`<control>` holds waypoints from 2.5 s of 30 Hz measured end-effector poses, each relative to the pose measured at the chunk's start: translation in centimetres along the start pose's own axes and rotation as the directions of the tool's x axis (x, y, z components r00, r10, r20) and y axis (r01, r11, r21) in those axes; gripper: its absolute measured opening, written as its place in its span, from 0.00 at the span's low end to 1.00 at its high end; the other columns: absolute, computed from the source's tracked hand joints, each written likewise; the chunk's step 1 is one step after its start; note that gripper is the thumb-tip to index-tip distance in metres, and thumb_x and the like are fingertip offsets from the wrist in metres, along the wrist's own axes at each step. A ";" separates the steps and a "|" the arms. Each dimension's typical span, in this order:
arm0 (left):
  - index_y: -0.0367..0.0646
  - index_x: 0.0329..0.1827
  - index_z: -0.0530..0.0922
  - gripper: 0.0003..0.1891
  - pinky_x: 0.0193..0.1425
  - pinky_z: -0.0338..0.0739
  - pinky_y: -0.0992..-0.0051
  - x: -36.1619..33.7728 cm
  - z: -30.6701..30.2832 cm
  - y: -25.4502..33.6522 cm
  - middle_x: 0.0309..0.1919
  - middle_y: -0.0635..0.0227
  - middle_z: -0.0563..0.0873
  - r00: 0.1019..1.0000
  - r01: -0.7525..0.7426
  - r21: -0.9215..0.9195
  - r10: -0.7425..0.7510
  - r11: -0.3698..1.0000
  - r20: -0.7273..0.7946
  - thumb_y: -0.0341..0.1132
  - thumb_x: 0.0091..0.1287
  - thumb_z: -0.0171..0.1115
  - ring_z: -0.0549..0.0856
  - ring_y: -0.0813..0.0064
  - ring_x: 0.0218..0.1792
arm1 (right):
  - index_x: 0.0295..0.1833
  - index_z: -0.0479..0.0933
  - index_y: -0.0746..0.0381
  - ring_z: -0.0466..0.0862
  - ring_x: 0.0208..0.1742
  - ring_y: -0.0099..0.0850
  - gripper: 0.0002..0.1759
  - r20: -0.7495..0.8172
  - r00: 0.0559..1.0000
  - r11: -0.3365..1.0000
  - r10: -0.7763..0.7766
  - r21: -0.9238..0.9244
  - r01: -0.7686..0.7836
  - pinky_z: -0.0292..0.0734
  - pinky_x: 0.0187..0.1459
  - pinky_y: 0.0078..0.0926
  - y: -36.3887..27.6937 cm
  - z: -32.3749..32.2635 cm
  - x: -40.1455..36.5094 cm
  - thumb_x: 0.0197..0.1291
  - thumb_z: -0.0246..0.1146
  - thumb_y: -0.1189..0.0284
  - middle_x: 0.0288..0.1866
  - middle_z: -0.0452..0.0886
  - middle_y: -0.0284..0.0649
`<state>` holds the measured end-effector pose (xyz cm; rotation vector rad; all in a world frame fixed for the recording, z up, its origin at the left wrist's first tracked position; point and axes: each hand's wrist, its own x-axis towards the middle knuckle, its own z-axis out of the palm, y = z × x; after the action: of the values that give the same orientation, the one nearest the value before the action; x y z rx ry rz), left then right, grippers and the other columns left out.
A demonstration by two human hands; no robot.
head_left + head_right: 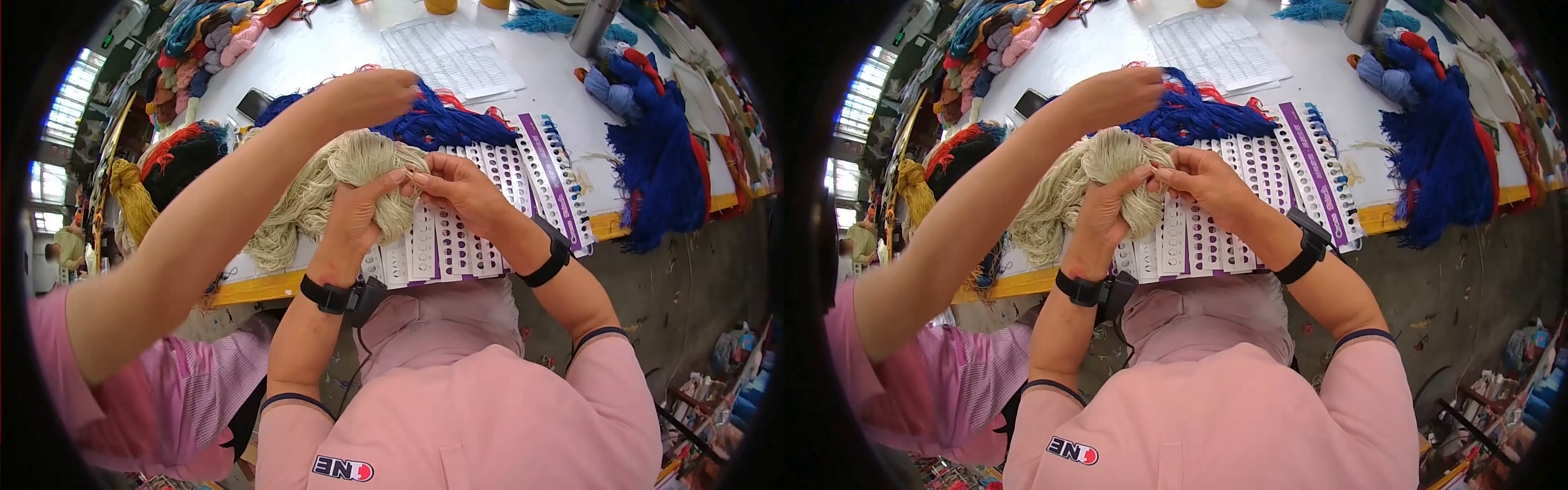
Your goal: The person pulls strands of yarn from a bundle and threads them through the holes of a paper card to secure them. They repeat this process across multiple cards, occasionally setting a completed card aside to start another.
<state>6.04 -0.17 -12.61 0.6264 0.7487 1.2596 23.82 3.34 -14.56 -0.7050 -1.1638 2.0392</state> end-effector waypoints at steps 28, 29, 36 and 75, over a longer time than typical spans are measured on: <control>0.29 0.48 0.79 0.13 0.52 0.80 0.72 -0.4 -1.1 0.6 0.44 0.58 0.85 0.981 0.176 -0.016 -0.177 0.984 -0.076 0.23 0.62 0.56 0.85 0.68 0.46 | 0.42 0.73 0.61 0.69 0.23 0.15 0.06 -0.025 0.999 0.989 0.031 0.148 -0.027 0.63 0.24 0.12 -0.1 -0.4 0.2 0.68 0.60 0.70 0.31 0.78 0.31; 0.29 0.48 0.78 0.12 0.52 0.80 0.70 -0.4 -1.1 0.7 0.42 0.58 0.84 0.983 0.163 -0.087 -0.169 0.983 -0.069 0.23 0.62 0.55 0.85 0.66 0.45 | 0.41 0.72 0.61 0.69 0.23 0.15 0.05 -0.052 0.997 0.998 0.053 0.039 -0.051 0.62 0.24 0.13 -0.9 0.1 0.0 0.67 0.59 0.71 0.29 0.76 0.31; 0.31 0.58 0.74 0.18 0.48 0.77 0.73 -0.2 -2.9 0.6 0.36 0.65 0.79 0.993 0.113 -0.401 -0.091 0.909 0.073 0.26 0.64 0.57 0.76 0.80 0.31 | 0.37 0.78 0.64 0.70 0.27 0.17 0.11 0.065 0.998 0.826 0.026 -0.563 0.015 0.65 0.28 0.22 -2.5 -0.3 -0.2 0.65 0.64 0.67 0.26 0.75 0.29; 0.38 0.72 0.66 0.26 0.42 0.74 0.79 -0.4 -2.6 0.2 0.36 0.67 0.79 0.998 0.061 -0.463 -0.051 0.884 0.035 0.28 0.70 0.57 0.72 0.85 0.28 | 0.34 0.77 0.63 0.64 0.26 0.15 0.12 0.055 0.998 0.938 -0.015 -0.346 0.033 0.62 0.27 0.21 0.9 -1.6 0.3 0.68 0.62 0.67 0.24 0.71 0.26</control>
<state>3.83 -0.46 -13.97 0.2222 0.4159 1.3159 24.51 4.05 -16.10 -0.8039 -1.5773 1.8589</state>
